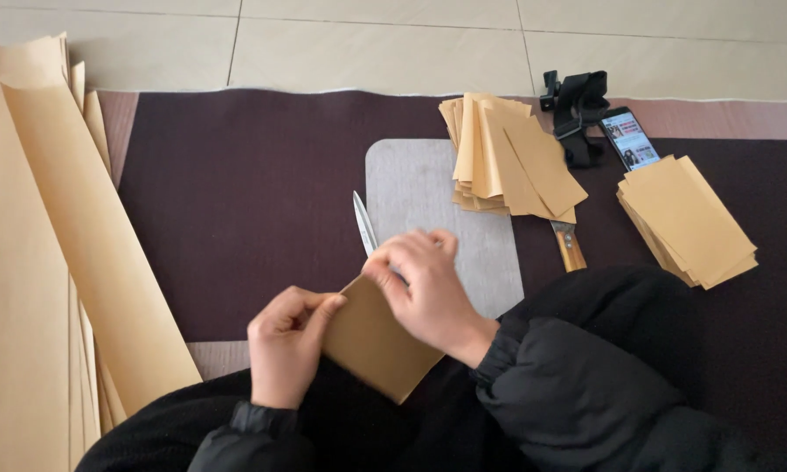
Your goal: Cutting and folding brown paper strips into small packaging envelopes
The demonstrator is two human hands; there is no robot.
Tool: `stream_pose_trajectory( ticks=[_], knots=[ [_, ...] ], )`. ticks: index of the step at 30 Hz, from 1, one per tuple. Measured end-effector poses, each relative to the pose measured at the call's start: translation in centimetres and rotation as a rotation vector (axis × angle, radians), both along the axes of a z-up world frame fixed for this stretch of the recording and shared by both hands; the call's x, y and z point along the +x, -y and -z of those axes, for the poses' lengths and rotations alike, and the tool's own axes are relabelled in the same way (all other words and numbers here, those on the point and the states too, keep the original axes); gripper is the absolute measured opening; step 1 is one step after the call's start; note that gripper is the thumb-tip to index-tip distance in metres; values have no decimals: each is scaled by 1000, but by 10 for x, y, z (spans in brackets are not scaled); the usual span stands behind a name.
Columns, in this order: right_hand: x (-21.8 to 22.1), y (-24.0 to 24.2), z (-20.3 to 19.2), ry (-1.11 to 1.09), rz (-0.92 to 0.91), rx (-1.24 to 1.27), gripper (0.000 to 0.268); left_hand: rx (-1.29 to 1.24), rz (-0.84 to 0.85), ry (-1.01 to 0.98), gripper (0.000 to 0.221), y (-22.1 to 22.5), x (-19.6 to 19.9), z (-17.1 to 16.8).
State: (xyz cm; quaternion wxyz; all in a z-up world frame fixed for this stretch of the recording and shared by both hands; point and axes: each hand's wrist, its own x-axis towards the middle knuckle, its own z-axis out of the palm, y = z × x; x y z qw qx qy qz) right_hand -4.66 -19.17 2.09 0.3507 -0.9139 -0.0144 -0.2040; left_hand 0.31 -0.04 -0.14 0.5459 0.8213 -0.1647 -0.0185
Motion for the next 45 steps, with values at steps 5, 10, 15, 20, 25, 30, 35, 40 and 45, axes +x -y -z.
stream_pose_trajectory(
  ticks=[5, 10, 15, 20, 25, 30, 35, 40, 45],
  knots=[
    [7, 29, -2, 101, 180, -34, 12, 142, -35, 85, 23, -23, 14, 6],
    [6, 53, 5, -9, 347, 400, 20, -125, -193, -129, 7, -43, 20, 16],
    [3, 8, 10, -135, 156, 672, 22, -301, 72, -117, 51, -13, 8, 10],
    [5, 4, 12, -238, 104, 775, 29, -374, 15, -221, 24, -20, 18, 23],
    [4, -4, 36, -412, 91, 845, 30, -393, 124, -406, 27, -10, 15, 63],
    [16, 18, 83, -668, 157, 384, 30, 10, 41, -663, 47, -15, 19, 77],
    [15, 20, 135, -922, 129, -76, 37, 453, 148, -715, 77, -35, 21, 80],
    [22, 7, 136, -941, 162, -329, 56, 500, 54, -574, 36, -44, 21, 132],
    [26, 25, 166, -884, 166, -221, 59, -47, -184, -610, 33, -39, 26, 59]
  ],
)
